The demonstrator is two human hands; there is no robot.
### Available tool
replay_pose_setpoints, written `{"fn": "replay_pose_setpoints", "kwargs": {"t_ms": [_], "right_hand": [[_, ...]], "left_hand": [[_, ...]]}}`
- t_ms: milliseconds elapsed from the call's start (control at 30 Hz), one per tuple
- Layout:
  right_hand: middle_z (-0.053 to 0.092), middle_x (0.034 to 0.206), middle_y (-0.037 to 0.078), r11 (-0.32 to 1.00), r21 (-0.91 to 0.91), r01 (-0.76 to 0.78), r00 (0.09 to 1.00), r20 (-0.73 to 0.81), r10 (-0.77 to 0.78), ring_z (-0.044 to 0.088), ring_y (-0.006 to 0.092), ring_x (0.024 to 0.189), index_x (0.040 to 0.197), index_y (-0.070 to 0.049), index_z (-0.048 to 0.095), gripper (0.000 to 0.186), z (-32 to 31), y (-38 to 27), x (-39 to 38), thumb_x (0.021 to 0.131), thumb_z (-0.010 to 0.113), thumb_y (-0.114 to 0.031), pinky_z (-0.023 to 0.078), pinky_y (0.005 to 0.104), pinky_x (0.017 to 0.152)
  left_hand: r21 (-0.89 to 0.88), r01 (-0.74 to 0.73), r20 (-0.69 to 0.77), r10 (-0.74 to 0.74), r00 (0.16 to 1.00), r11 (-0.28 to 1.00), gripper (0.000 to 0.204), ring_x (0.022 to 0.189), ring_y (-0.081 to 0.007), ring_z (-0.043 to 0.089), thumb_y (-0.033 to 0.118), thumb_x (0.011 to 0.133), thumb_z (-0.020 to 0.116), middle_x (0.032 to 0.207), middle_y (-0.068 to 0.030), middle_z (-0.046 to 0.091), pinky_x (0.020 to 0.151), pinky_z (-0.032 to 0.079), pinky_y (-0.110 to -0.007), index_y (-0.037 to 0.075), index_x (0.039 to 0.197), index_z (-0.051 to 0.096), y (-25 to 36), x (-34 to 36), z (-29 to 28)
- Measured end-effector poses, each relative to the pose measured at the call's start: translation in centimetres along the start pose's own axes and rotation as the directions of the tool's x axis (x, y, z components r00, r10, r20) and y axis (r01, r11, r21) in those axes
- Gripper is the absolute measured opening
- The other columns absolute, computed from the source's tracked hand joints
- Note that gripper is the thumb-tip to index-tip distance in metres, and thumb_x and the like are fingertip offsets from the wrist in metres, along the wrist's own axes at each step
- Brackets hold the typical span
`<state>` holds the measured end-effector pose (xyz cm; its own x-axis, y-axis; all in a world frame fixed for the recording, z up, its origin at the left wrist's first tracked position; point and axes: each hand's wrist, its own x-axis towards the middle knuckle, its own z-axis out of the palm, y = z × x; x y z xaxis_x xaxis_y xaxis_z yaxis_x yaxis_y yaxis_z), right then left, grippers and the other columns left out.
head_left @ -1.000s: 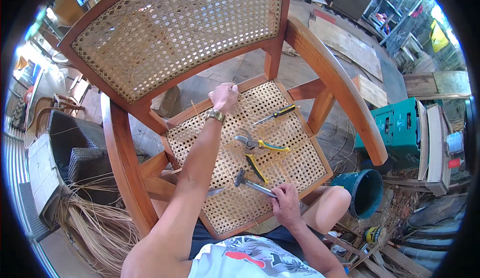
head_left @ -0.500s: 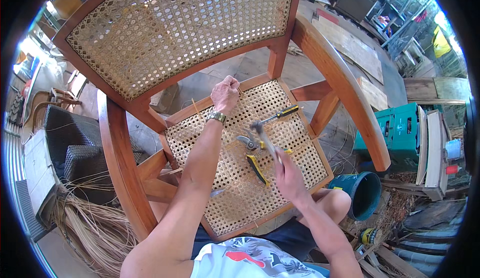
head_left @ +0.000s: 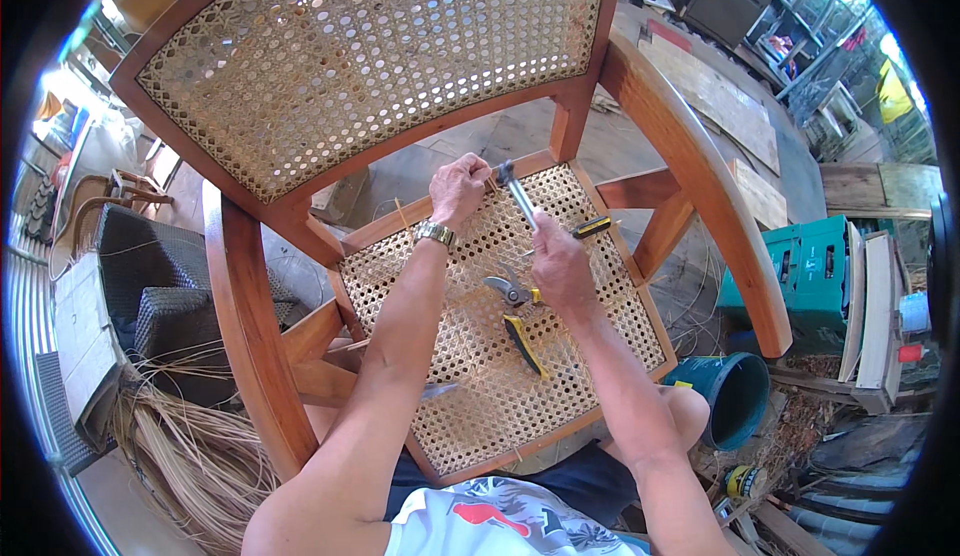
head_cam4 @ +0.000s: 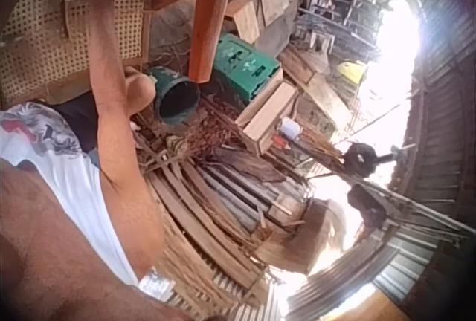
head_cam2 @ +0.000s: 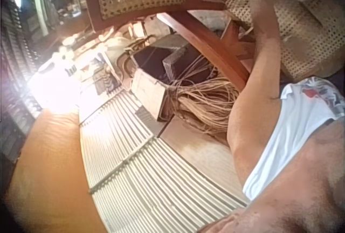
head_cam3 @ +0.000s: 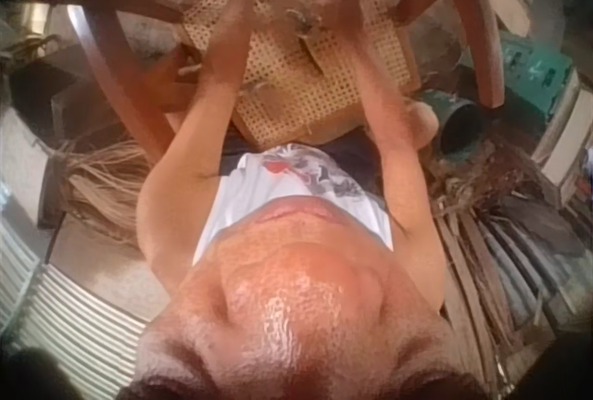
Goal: The recorder is repairing the cane webbing of a wooden chair using a hammer, pliers, and a screwdriver.
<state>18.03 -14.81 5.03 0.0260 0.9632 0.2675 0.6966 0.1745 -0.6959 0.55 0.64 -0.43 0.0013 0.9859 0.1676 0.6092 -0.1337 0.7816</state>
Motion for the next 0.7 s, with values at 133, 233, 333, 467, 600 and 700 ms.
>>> {"fn": "replay_pose_setpoints", "kwargs": {"t_ms": [133,233,333,467,600,700], "right_hand": [[0.068,0.086,0.023,0.977,-0.214,0.004,0.995,0.094,0.016,0.071,0.0403,0.076,0.130,-0.005,0.059,0.028,0.1,-0.5,-0.5,0.106,0.051,-0.016,0.058,0.0510,0.065],[0.067,0.084,0.023,0.970,-0.244,0.006,0.993,0.120,0.024,0.071,0.0410,0.075,0.131,-0.005,0.059,0.029,-0.1,-0.7,-0.1,0.106,0.050,-0.017,0.059,0.0508,0.065],[0.067,0.089,0.024,0.988,-0.145,-0.048,0.986,0.154,0.071,0.068,0.0437,0.079,0.134,-0.008,0.056,0.030,-0.3,-0.8,0.2,0.104,0.051,-0.014,0.055,0.0532,0.069],[0.067,0.087,0.024,0.982,-0.181,-0.055,0.994,0.083,0.071,0.070,0.0439,0.077,0.131,-0.006,0.058,0.029,-0.3,-1.1,-0.5,0.105,0.050,-0.017,0.057,0.0536,0.068],[0.068,0.084,0.025,0.990,-0.138,-0.038,0.998,0.048,0.045,0.071,0.0451,0.074,0.131,-0.006,0.059,0.030,-0.2,-1.8,-0.3,0.106,0.049,-0.019,0.058,0.0545,0.067],[0.068,0.083,0.024,0.980,-0.192,-0.056,0.993,0.096,0.075,0.070,0.0437,0.071,0.130,-0.007,0.059,0.030,-0.3,-1.5,-0.2,0.106,0.049,-0.020,0.057,0.0546,0.066]], "left_hand": [[-0.036,-0.071,-0.012,0.070,0.997,0.997,0.016,0.082,-0.0319,0.072,0.031,0.094,0.068,0.085,-0.0105,0.075,0.073,0.054,-0.045,0.016,0.096,0.074,-0.9,-0.2,-0.1],[0.040,-0.100,-0.031,0.102,0.994,0.994,0.018,0.082,-0.0342,0.072,0.031,0.095,0.066,0.083,-0.0130,0.074,0.072,0.053,-0.047,0.014,0.095,0.071,-1.1,-0.2,0.2],[0.088,-0.106,-0.062,0.111,0.992,0.991,0.018,0.082,-0.0366,0.071,0.030,0.096,0.065,0.081,-0.0148,0.073,0.072,0.053,-0.050,0.013,0.094,0.069,-1.0,-0.4,0.5],[0.081,-0.096,-0.064,0.101,0.993,0.992,0.018,0.082,-0.0377,0.071,0.030,0.097,0.065,0.081,-0.0153,0.073,0.073,0.053,-0.050,0.013,0.094,0.068,-0.5,-0.6,0.7],[0.077,-0.065,-0.059,0.070,0.996,0.995,0.017,0.081,-0.0357,0.071,0.030,0.095,0.066,0.082,-0.0138,0.074,0.073,0.054,-0.048,0.013,0.094,0.070,-0.5,-0.2,0.4],[0.044,-0.049,-0.034,0.050,0.998,0.998,0.017,0.081,-0.0334,0.072,0.031,0.094,0.067,0.083,-0.0114,0.075,0.074,0.054,-0.046,0.014,0.094,0.072,0.1,0.2,0.6]]}}
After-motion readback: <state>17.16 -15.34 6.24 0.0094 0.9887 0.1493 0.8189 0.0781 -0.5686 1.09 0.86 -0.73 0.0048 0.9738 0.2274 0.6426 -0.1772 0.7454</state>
